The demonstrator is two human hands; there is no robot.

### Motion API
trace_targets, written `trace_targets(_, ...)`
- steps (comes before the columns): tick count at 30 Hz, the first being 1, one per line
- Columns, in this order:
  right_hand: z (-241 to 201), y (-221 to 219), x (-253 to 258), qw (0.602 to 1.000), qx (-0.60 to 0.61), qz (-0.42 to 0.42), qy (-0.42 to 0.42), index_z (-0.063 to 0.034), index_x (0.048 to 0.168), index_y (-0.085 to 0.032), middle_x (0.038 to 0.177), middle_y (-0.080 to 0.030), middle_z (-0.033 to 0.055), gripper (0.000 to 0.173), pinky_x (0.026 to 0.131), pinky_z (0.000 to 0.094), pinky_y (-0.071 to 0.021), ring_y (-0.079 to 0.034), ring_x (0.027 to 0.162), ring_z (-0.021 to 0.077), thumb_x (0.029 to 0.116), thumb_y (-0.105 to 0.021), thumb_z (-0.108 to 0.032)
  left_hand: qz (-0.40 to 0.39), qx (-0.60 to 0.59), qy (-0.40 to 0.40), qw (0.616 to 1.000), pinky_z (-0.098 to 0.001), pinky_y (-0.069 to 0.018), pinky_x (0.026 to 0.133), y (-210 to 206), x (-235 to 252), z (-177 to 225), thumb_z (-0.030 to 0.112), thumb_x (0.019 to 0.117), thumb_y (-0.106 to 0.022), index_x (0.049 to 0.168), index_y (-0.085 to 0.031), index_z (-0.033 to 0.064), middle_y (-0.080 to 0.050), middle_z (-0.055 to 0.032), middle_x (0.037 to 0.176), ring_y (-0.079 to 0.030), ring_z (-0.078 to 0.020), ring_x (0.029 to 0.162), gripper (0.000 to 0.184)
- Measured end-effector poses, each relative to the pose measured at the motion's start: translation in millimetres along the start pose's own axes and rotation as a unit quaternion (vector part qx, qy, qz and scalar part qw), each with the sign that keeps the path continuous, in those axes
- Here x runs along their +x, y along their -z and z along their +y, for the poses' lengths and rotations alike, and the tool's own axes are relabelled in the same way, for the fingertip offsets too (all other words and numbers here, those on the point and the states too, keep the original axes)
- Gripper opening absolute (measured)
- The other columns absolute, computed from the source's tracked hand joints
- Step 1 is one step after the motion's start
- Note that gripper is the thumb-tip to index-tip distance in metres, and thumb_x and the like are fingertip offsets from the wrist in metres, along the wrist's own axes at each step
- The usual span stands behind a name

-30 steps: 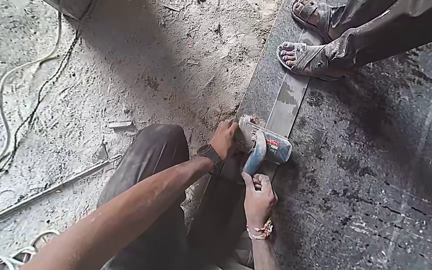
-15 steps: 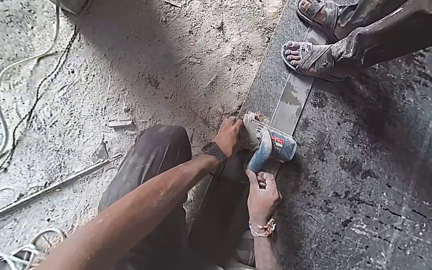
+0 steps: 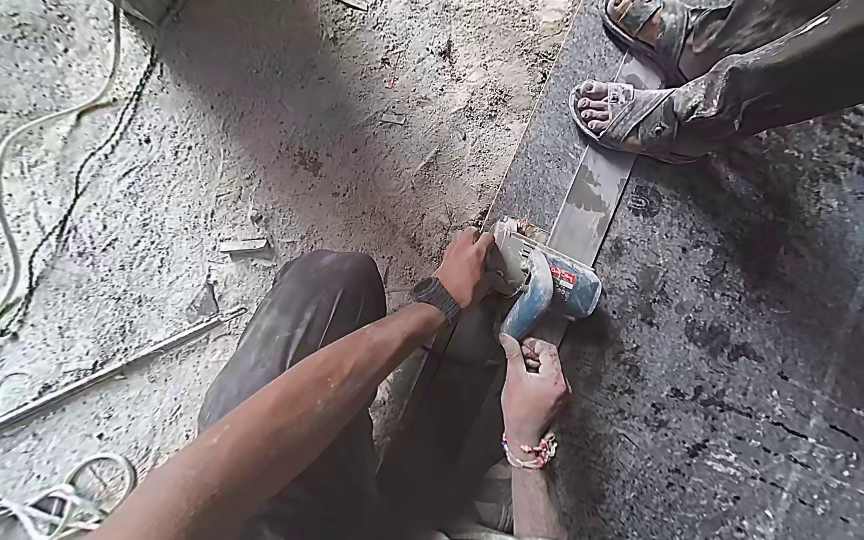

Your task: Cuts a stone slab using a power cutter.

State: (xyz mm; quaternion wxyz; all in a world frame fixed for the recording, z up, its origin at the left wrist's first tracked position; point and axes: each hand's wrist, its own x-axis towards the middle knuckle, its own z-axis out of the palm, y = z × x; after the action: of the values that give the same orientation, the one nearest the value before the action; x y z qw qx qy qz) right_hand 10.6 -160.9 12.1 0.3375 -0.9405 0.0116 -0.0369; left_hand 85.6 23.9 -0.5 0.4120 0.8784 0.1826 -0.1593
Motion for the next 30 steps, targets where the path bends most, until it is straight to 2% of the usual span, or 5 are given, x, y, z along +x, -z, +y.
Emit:
trace_targets(6,-1,-2,3,1.000,0.008,0.001,0.003,0.0021,0.090,-0.072,0.076,-0.070,0.0082,0.036,0.062,0.0208,-0.0547,-0.066,0.064,0.0069,0.0829,-0.082,-0.032,0.015,-0.007,-0.008,1.000,-0.0547,-0.0479,0.105,1,2,3,0.024,0.0772,-0.091,0.124,-0.065,-0.0010,-0.060,-0.0258,0.127,-0.056,-0.0420,0.124,0.059)
trace_targets(15,-2,-4,10,1.000,0.008,0.007,0.009,0.0027,0.091,-0.072,0.077,-0.071,0.0086,0.037,0.064,0.0215,-0.0557,-0.068,0.066,0.0074,0.0835,-0.082,-0.032,0.023,-0.013,-0.013,1.000,-0.0546,-0.0465,0.107,0,9,3,0.026,0.0787,-0.090,0.125,-0.065,-0.0008,-0.060,-0.0266,0.128,-0.056,-0.0421,0.126,0.059)
trace_targets(23,-4,-6,18,1.000,0.010,0.006,-0.001,0.0022,0.091,-0.072,0.077,-0.070,0.0077,0.036,0.064,0.0213,-0.0553,-0.067,0.066,0.0068,0.0831,-0.082,-0.031,0.028,-0.014,-0.009,0.999,-0.0555,-0.0488,0.104,2,16,4,0.025,0.0782,-0.090,0.125,-0.065,0.0006,-0.060,-0.0254,0.128,-0.056,-0.0418,0.125,0.058)
trace_targets(30,-7,-9,22,1.000,0.023,0.013,-0.005,0.0037,0.092,-0.071,0.078,-0.070,0.0088,0.035,0.065,0.0194,-0.0552,-0.067,0.067,0.0056,0.0822,-0.083,-0.027,0.027,-0.020,0.006,0.999,-0.0569,-0.0488,0.104,4,21,10,0.024,0.0768,-0.092,0.127,-0.064,0.0014,-0.058,-0.0278,0.131,-0.056,-0.0440,0.125,0.061)
